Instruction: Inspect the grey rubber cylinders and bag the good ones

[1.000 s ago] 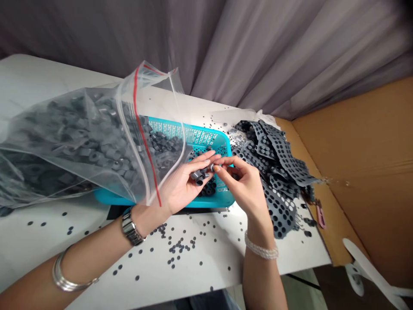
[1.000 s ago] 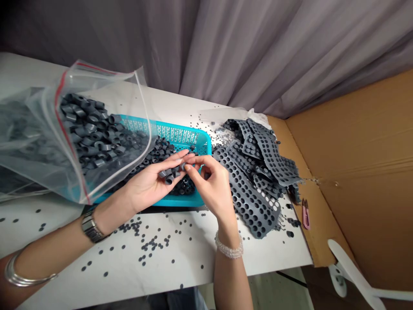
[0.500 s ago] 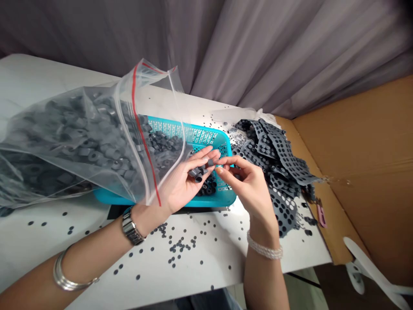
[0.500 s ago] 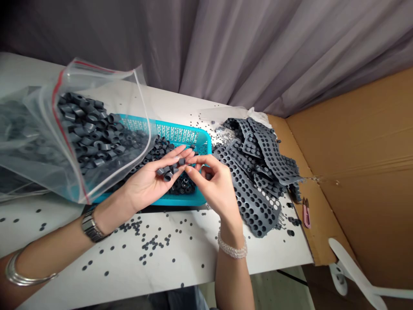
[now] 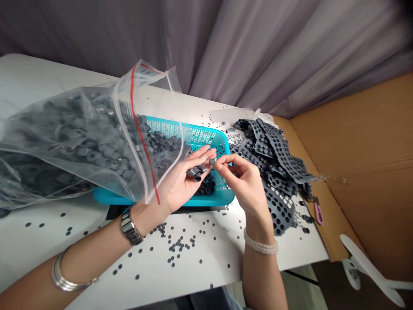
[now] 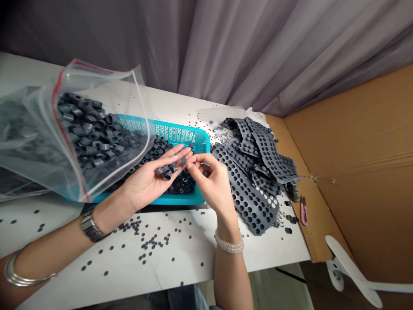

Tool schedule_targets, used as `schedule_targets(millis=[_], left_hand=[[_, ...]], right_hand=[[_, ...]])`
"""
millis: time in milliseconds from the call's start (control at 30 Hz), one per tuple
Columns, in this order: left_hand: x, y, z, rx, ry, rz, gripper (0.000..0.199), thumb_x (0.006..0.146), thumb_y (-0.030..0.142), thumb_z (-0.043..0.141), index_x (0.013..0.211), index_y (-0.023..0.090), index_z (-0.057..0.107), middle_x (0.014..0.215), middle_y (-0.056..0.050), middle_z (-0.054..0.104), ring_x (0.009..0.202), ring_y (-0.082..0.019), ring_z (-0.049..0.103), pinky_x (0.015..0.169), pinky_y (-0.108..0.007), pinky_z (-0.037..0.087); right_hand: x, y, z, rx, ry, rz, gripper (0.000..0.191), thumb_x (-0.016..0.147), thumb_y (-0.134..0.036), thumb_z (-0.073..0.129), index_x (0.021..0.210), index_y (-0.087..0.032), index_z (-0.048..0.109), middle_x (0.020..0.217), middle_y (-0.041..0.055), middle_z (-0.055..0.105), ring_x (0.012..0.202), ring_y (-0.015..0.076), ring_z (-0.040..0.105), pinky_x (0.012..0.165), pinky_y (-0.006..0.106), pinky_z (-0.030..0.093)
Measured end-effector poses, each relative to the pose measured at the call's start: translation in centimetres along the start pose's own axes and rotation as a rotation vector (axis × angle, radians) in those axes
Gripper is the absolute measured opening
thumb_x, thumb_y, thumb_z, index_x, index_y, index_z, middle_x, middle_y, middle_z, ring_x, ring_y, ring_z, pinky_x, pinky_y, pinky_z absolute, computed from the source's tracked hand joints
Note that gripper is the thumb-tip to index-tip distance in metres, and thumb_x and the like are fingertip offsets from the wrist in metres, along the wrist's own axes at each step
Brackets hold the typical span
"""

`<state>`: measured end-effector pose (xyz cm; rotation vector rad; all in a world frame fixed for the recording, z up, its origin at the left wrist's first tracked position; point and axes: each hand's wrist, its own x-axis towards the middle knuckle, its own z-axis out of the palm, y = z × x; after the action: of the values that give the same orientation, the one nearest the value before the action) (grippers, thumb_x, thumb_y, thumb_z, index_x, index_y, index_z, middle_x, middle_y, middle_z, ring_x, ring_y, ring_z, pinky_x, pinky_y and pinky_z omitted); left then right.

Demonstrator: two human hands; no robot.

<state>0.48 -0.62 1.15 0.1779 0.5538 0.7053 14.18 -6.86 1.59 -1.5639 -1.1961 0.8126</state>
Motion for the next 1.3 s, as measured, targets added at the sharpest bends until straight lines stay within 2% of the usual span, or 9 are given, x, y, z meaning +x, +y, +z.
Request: schedule_targets(millis=[133,267,400,533,633,733,867,1100,1300], left_hand=[[0.1,0.0,-0.1,-0.103,0.056,-0.014,0.057,0.084,0.001,0.05,0.14,0.01,0.044,0.13,-0.016,0.061,0.119,-0.02,0.059,0.102,-0.026,0.047],[0.3,0.0,-0.6,-0.175,0.039,-0.051,0.056,0.085,0.005,0.05,0.14,0.005,0.041,0.129,-0.021,0.06,0.12,-0.025,0.058,0.102,-0.031,0.048],[0.4,0.0,-1.0,-0.167,-0.009,-0.046,0.058,0.083,0.008,0.053,0.139,-0.001,0.04,0.127,-0.024,0.061,0.122,-0.027,0.056,0.105,-0.034,0.046],[0.3,0.1,-1.0,-0.165,-0.046,-0.049,0.057,0.084,0.011,0.05,0.138,-0.002,0.04,0.13,-0.024,0.059,0.123,-0.026,0.055,0.107,-0.034,0.044],[0.2,0.1,-1.0,-0.162,-0.052,-0.044,0.054,0.086,0.014,0.046,0.138,-0.002,0.041,0.132,-0.023,0.058,0.124,-0.026,0.055,0.106,-0.035,0.044],[0.2,0.2,-1.0,-0.119,-0.05,-0.03,0.052,0.088,0.016,0.045,0.137,0.001,0.043,0.135,-0.02,0.056,0.126,-0.024,0.053,0.105,-0.033,0.045],[0.2,0.4,-0.9,-0.042,-0.077,-0.029,0.05,0.089,0.018,0.044,0.137,0.006,0.045,0.137,-0.015,0.056,0.127,-0.022,0.051,0.104,-0.031,0.044],[-0.1,0.5,-0.5,-0.05,-0.089,-0.018,0.05,0.089,0.02,0.046,0.137,0.007,0.046,0.139,-0.013,0.055,0.128,-0.02,0.05,0.105,-0.028,0.042],[-0.1,0.6,-0.8,-0.079,-0.1,-0.037,0.048,0.09,0.019,0.044,0.136,0.008,0.047,0.134,-0.012,0.059,0.124,-0.018,0.054,0.102,-0.026,0.044]], right_hand=[[0.6,1.4,-1.7,0.02,0.194,0.004,0.021,0.08,-0.036,0.066,0.088,-0.018,0.066,0.069,-0.0019,0.053,0.05,0.0066,0.037,0.045,0.022,0.03],[2.4,4.0,-3.1,-0.174,0.461,-0.05,0.021,0.077,-0.034,0.065,0.085,-0.014,0.068,0.075,0.0025,0.061,0.059,0.01,0.048,0.055,0.026,0.039],[3.9,5.5,-3.0,-0.228,0.486,-0.071,0.03,0.079,-0.033,0.061,0.1,-0.013,0.069,0.071,0.0011,0.059,0.058,0.0105,0.047,0.055,0.027,0.039],[3.1,4.7,-3.2,0.032,0.513,-0.013,0.035,0.085,-0.037,0.055,0.113,-0.017,0.062,0.063,-0.0056,0.045,0.044,0.0068,0.027,0.042,0.023,0.025],[1.4,2.7,-2.8,0.058,0.401,-0.021,0.026,0.084,-0.037,0.06,0.101,-0.019,0.065,0.062,-0.006,0.042,0.045,0.0064,0.026,0.041,0.023,0.022],[0.0,0.5,-1.3,-0.08,0.085,-0.042,0.021,0.081,-0.033,0.067,0.097,-0.019,0.069,0.068,-0.0024,0.052,0.053,0.0081,0.04,0.049,0.024,0.033],[-0.7,-1.1,0.7,-0.191,-0.142,-0.084,0.029,0.081,-0.028,0.067,0.108,-0.02,0.065,0.074,-0.002,0.057,0.056,0.0082,0.041,0.052,0.024,0.035],[-0.7,-0.7,1.7,-0.318,-0.079,-0.151,0.01,0.084,-0.024,0.063,0.093,-0.02,0.061,0.08,0.0,0.063,0.062,0.0103,0.051,0.057,0.024,0.039],[-0.6,-0.3,1.6,-0.289,0.016,-0.142,0.012,0.089,-0.025,0.055,0.099,-0.02,0.059,0.081,0.0,0.062,0.059,0.0094,0.05,0.055,0.024,0.039]])
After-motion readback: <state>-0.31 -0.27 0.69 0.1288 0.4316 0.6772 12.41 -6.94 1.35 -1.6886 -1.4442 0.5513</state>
